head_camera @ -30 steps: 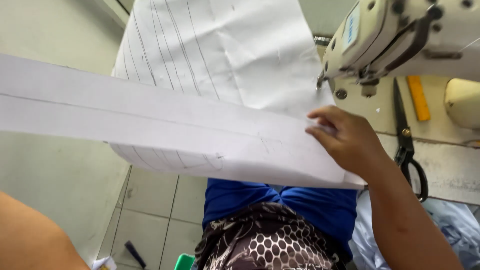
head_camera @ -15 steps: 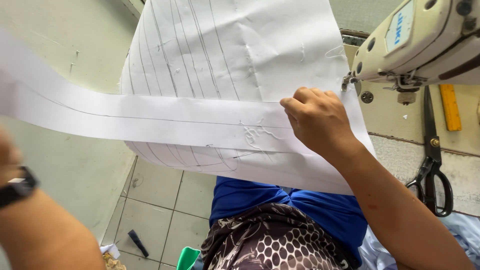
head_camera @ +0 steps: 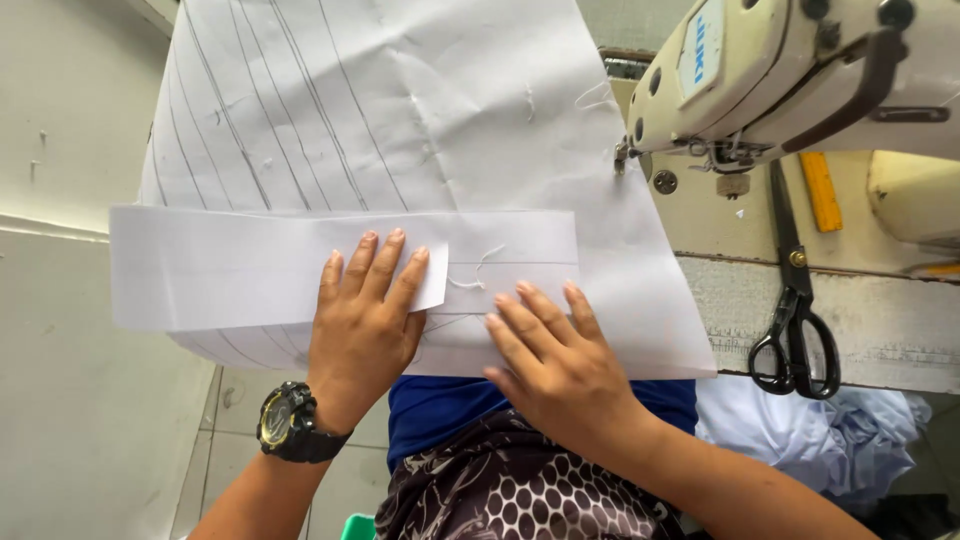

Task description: Using scissors to cut out specific pattern pieces from a sheet of white material at a sewing workstation.

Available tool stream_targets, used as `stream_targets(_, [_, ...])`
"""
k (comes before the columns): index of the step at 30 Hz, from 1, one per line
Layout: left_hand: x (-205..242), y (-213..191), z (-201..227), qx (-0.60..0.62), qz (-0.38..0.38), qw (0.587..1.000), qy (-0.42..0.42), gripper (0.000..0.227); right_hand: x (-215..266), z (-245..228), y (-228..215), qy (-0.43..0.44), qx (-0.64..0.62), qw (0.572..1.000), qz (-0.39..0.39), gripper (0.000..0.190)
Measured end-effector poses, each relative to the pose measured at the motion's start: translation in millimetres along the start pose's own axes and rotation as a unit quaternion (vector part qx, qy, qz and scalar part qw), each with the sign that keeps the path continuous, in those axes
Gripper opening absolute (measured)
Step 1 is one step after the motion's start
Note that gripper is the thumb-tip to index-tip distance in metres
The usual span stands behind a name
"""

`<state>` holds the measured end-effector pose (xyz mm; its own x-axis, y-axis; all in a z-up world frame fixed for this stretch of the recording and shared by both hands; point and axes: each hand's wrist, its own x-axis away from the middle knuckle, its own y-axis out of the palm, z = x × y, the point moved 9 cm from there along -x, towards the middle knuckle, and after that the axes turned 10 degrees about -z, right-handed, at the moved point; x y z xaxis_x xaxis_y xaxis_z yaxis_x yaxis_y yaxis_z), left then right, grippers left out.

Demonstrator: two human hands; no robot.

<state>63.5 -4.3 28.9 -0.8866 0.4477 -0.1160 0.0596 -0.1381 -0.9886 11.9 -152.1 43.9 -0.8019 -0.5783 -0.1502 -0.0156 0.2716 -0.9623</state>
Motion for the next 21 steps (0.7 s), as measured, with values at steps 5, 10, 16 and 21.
stream_targets(5, [-18.8, -2.1, 3.3, -0.029, -0.016, 0.999, 0.017, 0.071, 20.0, 7.8, 12.6, 0.028, -0.039, 0.998, -0.037, 0.057])
stream_targets(10, [-39.6, 33.9, 18.8, 0.092, -0.095, 0.985, 0.111, 0.072, 23.8, 3.6, 5.9, 0.011, -0.074, 0.997, -0.028, 0.062])
stream_targets(16, [-35.0, 31.4, 11.0, 0.103, -0.091, 0.989, 0.053, 0.074, 106.1, 79.3, -36.0, 0.183, -0.064, 0.979, 0.062, 0.039])
stream_targets(21, [-22.6, 33.4, -8.0, 0.098, -0.092, 0.991, -0.011, 0.074, 194.5, 145.2, -63.9, 0.372, 0.065, 0.926, 0.022, 0.032])
